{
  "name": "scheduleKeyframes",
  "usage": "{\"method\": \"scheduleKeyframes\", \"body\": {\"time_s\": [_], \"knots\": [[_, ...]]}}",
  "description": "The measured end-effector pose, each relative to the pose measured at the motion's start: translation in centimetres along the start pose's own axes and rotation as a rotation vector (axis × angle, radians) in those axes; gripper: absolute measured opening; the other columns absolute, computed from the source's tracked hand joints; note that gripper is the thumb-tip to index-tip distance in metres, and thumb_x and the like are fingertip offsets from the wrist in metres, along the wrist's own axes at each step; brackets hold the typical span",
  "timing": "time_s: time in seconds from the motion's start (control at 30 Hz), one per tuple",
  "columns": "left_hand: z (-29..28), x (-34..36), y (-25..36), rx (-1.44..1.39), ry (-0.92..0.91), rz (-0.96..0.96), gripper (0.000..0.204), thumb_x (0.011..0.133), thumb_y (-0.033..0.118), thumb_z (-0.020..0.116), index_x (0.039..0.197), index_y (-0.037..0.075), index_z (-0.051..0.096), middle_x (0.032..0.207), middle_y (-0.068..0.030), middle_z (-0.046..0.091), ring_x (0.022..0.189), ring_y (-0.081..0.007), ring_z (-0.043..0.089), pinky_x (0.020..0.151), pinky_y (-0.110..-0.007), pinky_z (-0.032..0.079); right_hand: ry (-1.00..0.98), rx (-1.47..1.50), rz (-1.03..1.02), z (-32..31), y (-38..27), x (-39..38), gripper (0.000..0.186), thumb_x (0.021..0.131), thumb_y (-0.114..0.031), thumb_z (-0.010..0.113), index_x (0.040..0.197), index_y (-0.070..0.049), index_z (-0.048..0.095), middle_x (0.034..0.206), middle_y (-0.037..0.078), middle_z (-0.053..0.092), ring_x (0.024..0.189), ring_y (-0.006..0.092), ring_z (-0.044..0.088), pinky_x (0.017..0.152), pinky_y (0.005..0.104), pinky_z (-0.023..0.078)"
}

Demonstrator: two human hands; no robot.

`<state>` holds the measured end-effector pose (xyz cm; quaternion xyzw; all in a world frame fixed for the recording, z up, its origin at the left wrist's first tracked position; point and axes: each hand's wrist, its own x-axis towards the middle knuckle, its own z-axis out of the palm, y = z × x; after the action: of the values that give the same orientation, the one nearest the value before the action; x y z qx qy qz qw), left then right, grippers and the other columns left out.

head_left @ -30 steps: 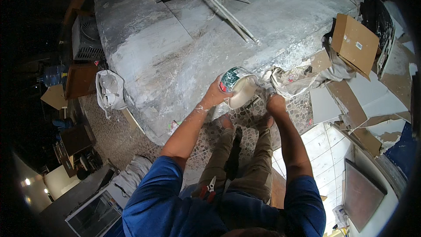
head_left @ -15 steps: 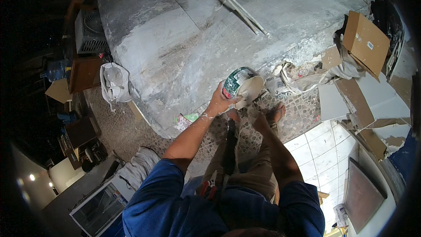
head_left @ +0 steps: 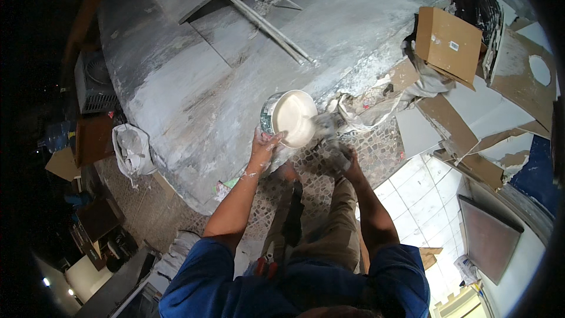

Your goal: The person scoops a white powder from a bag into a bucket, mixes it with a trowel, and then applies the mixture to a wooden surface. The person also scrapes excess material from the trowel into a larger container.

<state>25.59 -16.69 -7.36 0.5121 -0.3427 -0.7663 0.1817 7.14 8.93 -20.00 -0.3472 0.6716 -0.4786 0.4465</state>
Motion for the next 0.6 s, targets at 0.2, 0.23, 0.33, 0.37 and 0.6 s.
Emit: {"method": "scheduleKeyframes", "body": {"time_s": [0.2, 0.23, 0.33, 0.37, 0.6], "knots": [[1.3, 0.8, -0.4, 0.084, 0.019, 0.009, 0.064, 0.083, 0.005, 0.074, 0.134, 0.007, 0.035, 0.118, -0.0103, 0.062, 0.101, -0.0204, 0.066, 0.082, -0.033, 0.056, 0.628, -0.676, -0.209, -4.2, -1.6, 4.6, 0.052, 0.088, -0.017, 0.059, 0.134, 0.003, 0.044, 0.112, 0.024, 0.063, 0.086, 0.0403, 0.065, 0.070, 0.0399, 0.052], [2.4, 1.3, -0.8, 0.086, -0.001, 0.004, 0.060, 0.084, 0.007, 0.073, 0.133, 0.008, 0.037, 0.117, -0.0087, 0.062, 0.100, -0.0195, 0.066, 0.079, -0.033, 0.057, 0.705, -0.791, -0.015, -4.8, 3.6, 4.9, 0.051, 0.086, -0.019, 0.061, 0.129, 0.004, 0.049, 0.107, 0.025, 0.065, 0.082, 0.0408, 0.065, 0.066, 0.0406, 0.052], [4.2, 2.3, -1.3, 0.087, -0.035, -0.006, 0.059, 0.084, 0.007, 0.072, 0.133, 0.009, 0.038, 0.117, -0.0079, 0.062, 0.099, -0.0193, 0.066, 0.077, -0.033, 0.059, 0.473, -0.771, 0.494, -7.9, 9.7, 7.5, 0.042, 0.078, -0.019, 0.066, 0.111, 0.006, 0.058, 0.089, 0.021, 0.065, 0.082, 0.0408, 0.064, 0.075, 0.0440, 0.051], [4.2, 2.4, -1.2, 0.092, -0.039, -0.011, 0.060, 0.084, 0.007, 0.072, 0.134, 0.009, 0.038, 0.117, -0.0083, 0.062, 0.099, -0.0196, 0.066, 0.078, -0.033, 0.058, 0.322, -0.692, 0.639, -8.1, 9.6, 8.5, 0.039, 0.076, -0.018, 0.067, 0.104, 0.008, 0.060, 0.082, 0.020, 0.064, 0.085, 0.0406, 0.063, 0.081, 0.0454, 0.050], [1.1, 1.8, -0.9, 0.153, 0.010, -0.014, 0.071, 0.081, 0.005, 0.076, 0.138, 0.002, 0.033, 0.113, -0.0115, 0.065, 0.096, -0.0198, 0.067, 0.080, -0.029, 0.055, 0.522, -0.368, 0.117, -5.1, 1.3, 5.5, 0.024, 0.085, -0.016, 0.058, 0.097, 0.004, 0.061, 0.087, 0.024, 0.065, 0.085, 0.0415, 0.063, 0.074, 0.0461, 0.049]]}}
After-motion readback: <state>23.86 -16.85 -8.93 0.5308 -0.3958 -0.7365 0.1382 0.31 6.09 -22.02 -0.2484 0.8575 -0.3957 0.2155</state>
